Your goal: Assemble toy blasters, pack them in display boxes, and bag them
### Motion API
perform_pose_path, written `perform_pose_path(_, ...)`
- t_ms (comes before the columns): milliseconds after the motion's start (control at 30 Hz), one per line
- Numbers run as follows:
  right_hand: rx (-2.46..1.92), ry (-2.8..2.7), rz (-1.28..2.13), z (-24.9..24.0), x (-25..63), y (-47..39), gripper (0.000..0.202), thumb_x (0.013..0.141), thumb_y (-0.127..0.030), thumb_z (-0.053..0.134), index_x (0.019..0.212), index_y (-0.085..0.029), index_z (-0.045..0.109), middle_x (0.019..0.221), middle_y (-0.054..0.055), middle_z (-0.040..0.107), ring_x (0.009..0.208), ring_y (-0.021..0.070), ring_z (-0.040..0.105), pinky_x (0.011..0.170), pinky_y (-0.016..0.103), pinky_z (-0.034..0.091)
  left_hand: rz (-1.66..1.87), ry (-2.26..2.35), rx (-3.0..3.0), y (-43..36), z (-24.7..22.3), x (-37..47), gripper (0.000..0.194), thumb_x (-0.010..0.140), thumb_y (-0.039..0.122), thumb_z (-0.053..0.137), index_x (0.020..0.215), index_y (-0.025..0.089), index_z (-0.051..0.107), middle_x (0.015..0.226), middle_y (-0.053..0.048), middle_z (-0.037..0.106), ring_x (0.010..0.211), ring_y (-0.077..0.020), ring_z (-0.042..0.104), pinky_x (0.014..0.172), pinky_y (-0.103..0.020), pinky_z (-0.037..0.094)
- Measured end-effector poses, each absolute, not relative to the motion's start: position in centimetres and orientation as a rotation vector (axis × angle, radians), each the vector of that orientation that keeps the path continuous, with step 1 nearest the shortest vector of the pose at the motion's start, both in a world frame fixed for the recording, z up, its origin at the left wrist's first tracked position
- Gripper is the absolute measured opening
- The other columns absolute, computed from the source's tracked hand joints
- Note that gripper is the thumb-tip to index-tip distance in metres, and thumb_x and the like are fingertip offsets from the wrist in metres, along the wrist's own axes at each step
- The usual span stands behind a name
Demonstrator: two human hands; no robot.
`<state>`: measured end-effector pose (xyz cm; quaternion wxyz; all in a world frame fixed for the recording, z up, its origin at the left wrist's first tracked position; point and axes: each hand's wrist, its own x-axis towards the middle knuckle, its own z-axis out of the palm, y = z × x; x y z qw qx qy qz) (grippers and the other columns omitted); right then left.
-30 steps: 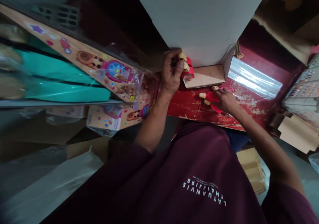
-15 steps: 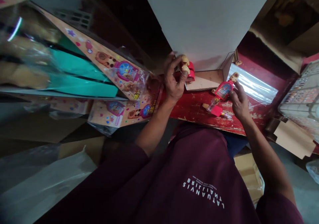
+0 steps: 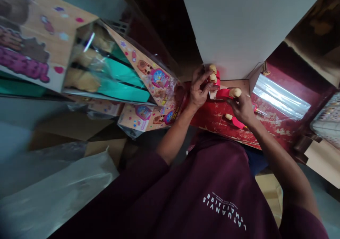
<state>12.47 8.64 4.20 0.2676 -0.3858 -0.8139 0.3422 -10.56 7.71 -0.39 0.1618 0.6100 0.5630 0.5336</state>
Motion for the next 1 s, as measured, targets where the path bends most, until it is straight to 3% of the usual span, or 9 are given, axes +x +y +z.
perform_pose_path(167, -0.838, -2.304, 0.800, 3.3, 10.6, 9.3, 0.027, 0.101, -0.033, 0.049, 0.124, -0.022, 0.058, 0.121, 0.013, 0.068, 0.110, 0.0273, 0.065, 0.095, 0.047, 0.055, 1.508, 1.590, 1.745, 7.7, -0.4, -10.9, 0.052, 0.095, 0.070, 0.043, 0.130, 0.037, 0.063, 0.144, -0.006, 0.052, 0.142, -0.0310, 0.047, 0.119, -0.056, 0.041)
perform_pose_path(433, -0.727, -2.478, 0.838, 4.5, 10.1, 9.6, 0.026, 0.101, -0.023, 0.044, 0.124, -0.023, 0.056, 0.123, 0.013, 0.066, 0.114, 0.0262, 0.064, 0.096, 0.046, 0.055, 1.566, 1.515, 1.750, 7.9, -0.4, -11.1, 0.040, 0.096, 0.062, 0.050, 0.128, 0.042, 0.064, 0.141, -0.004, 0.052, 0.139, -0.0306, 0.051, 0.117, -0.055, 0.042)
perform_pose_path(667, -0.750, -2.588, 0.833, 4.5, 9.3, 11.1, 0.024, 0.100, -0.026, 0.047, 0.120, -0.020, 0.058, 0.115, 0.014, 0.067, 0.103, 0.0270, 0.065, 0.090, 0.044, 0.056, 1.501, 1.551, 1.705, 7.9, -0.6, -11.2, 0.046, 0.093, 0.069, 0.049, 0.126, 0.041, 0.065, 0.143, -0.005, 0.052, 0.141, -0.0303, 0.049, 0.117, -0.053, 0.042)
perform_pose_path(867, -0.522, -2.627, 0.828, 3.6, 8.7, 10.8, 0.026, 0.102, -0.024, 0.043, 0.121, -0.017, 0.059, 0.117, 0.015, 0.067, 0.108, 0.0260, 0.063, 0.096, 0.043, 0.054, 1.553, 1.528, 1.746, 8.1, -1.1, -11.4, 0.043, 0.093, 0.064, 0.055, 0.125, 0.038, 0.066, 0.143, -0.006, 0.052, 0.138, -0.0284, 0.051, 0.119, -0.053, 0.040)
perform_pose_path(1000, -0.732, -2.617, 0.824, 3.1, 8.1, 11.6, 0.023, 0.099, -0.025, 0.048, 0.116, -0.014, 0.060, 0.110, 0.015, 0.067, 0.093, 0.0244, 0.064, 0.085, 0.038, 0.054, 1.553, 1.517, 1.754, 8.1, -0.9, -11.5, 0.038, 0.094, 0.060, 0.058, 0.125, 0.040, 0.065, 0.142, -0.005, 0.052, 0.136, -0.0264, 0.053, 0.116, -0.051, 0.045)
